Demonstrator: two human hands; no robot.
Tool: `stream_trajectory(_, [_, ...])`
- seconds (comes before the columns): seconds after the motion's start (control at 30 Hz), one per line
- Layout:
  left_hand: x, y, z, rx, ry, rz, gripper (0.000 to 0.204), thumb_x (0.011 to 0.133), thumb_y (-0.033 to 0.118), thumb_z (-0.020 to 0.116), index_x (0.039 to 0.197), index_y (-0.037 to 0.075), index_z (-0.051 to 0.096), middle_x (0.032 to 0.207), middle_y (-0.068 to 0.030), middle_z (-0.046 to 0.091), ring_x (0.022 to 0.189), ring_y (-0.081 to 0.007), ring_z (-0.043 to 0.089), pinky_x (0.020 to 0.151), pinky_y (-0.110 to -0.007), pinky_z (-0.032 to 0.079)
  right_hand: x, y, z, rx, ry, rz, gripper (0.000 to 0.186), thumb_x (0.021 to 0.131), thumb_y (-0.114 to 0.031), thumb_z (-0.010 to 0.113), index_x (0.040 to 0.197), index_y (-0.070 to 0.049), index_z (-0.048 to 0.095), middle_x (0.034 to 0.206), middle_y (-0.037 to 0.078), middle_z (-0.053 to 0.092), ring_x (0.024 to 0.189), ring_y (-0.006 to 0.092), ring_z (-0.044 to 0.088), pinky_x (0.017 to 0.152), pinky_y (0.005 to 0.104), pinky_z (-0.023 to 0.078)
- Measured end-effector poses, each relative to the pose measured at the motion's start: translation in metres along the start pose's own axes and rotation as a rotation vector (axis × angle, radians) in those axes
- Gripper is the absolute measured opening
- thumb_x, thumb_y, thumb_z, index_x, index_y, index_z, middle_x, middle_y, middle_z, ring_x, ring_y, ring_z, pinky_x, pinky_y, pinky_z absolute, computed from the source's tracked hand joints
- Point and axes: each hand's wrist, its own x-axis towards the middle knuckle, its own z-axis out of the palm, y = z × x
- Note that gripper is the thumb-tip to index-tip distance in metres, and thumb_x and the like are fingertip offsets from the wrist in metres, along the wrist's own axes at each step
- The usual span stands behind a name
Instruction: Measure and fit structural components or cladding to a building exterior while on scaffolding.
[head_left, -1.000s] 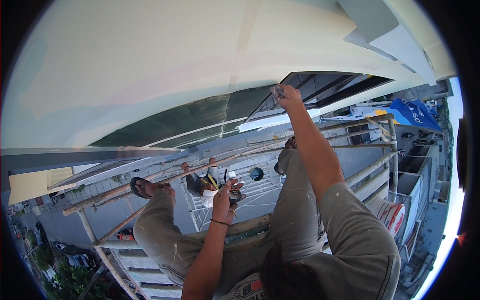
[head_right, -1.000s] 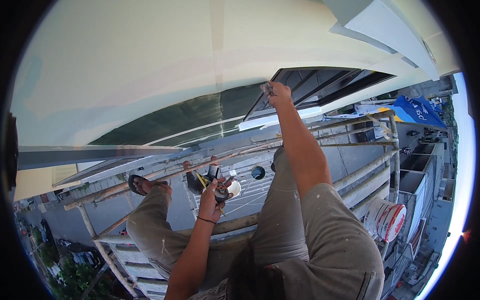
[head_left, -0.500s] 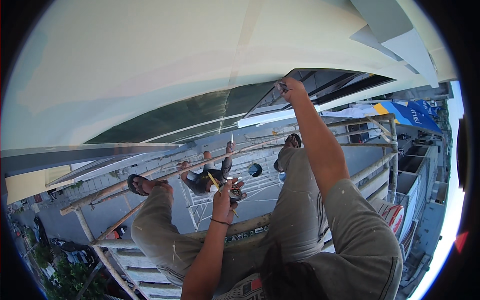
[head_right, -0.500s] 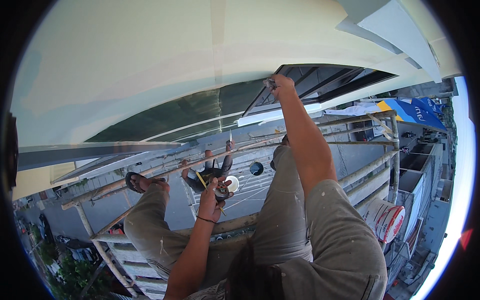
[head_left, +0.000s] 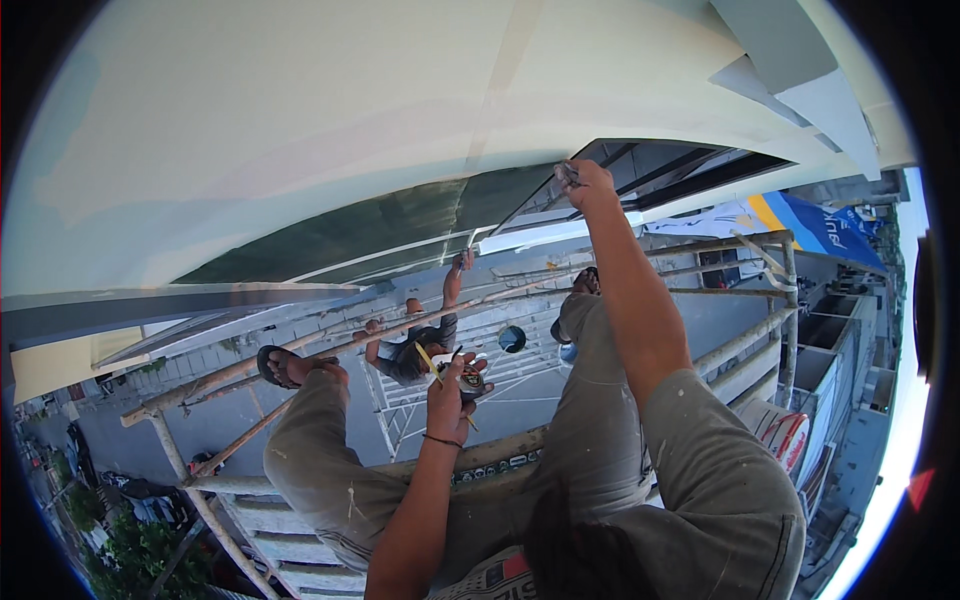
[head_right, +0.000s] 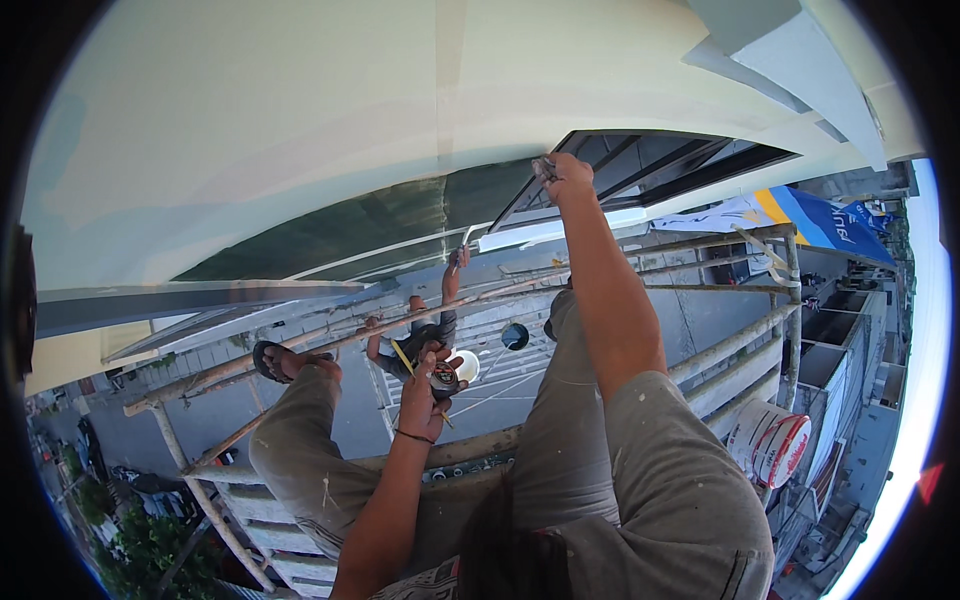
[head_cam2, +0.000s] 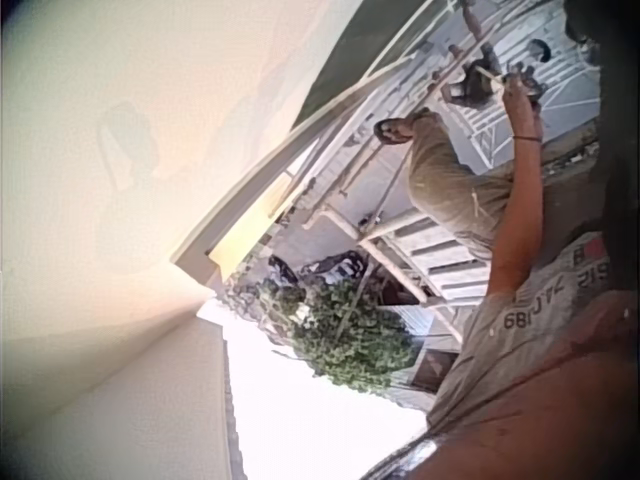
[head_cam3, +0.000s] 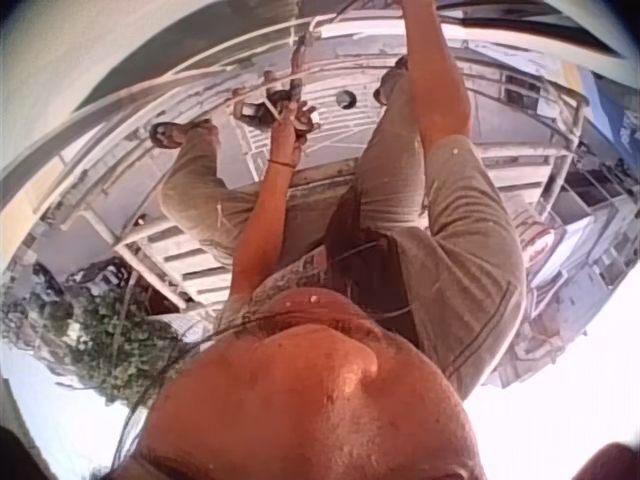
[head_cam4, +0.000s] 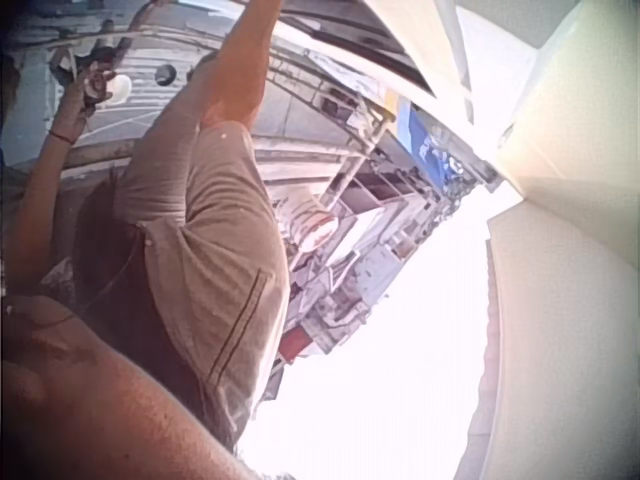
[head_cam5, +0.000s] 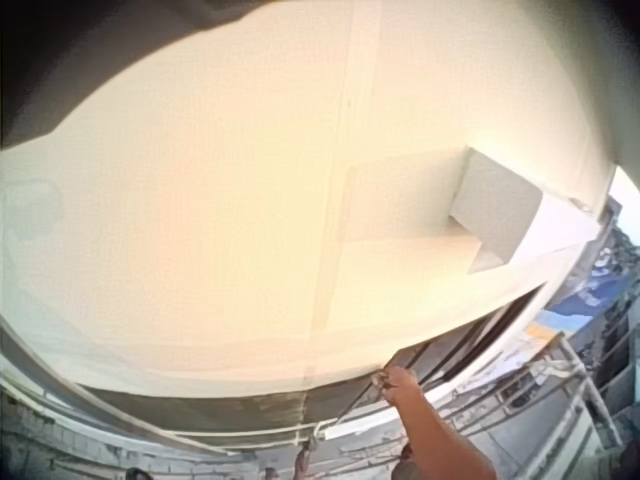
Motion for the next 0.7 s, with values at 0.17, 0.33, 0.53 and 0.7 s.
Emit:
stream_trajectory(0.17, [-0.002, 0.000, -0.001, -0.004, 0.019, 0.015, 0.046, 0.100, 0.039, 0.063, 0.128, 0.002, 0.061, 0.117, -0.0131, 0.072, 0.074, -0.0188, 0.074, 0.037, -0.020, 0.028, 0.003, -0.003, -0.003, -0.080, -0.014, -0.020, 0.013, 0.091, 0.005, 0.060, 0.102, 0.012, 0.060, 0.096, 0.022, 0.068, 0.077, 0.0298, 0.071, 0.061, 0.0343, 0.060])
stream_trajectory(0.33, [0.000, -0.005, 0.001, -0.020, -0.021, -0.005, 0.045, 0.101, 0.038, 0.062, 0.128, 0.002, 0.060, 0.119, -0.0141, 0.071, 0.074, -0.0188, 0.074, 0.037, -0.020, 0.028, 0.021, -0.013, -0.011, -0.084, -0.056, -0.003, 0.013, 0.090, 0.003, 0.063, 0.100, 0.012, 0.061, 0.091, 0.023, 0.069, 0.070, 0.0276, 0.070, 0.056, 0.0295, 0.059])
stream_trajectory(0.53, [0.002, -0.006, 0.001, -0.009, -0.019, 0.004, 0.043, 0.101, 0.037, 0.062, 0.127, 0.003, 0.061, 0.118, -0.0137, 0.072, 0.076, -0.0194, 0.075, 0.037, -0.020, 0.029, 0.034, -0.014, -0.013, -0.110, -0.077, 0.110, 0.012, 0.090, -0.001, 0.066, 0.099, 0.006, 0.062, 0.087, 0.019, 0.068, 0.066, 0.0247, 0.068, 0.053, 0.0280, 0.057])
stream_trajectory(0.7, [0.003, -0.003, 0.000, -0.001, 0.024, 0.020, 0.043, 0.101, 0.037, 0.062, 0.127, 0.003, 0.061, 0.116, -0.0131, 0.073, 0.076, -0.0200, 0.075, 0.037, -0.020, 0.029, 0.035, -0.006, -0.010, -0.028, -0.034, 0.181, 0.016, 0.090, -0.010, 0.069, 0.094, 0.002, 0.059, 0.080, 0.015, 0.065, 0.059, 0.0206, 0.063, 0.050, 0.0276, 0.053])
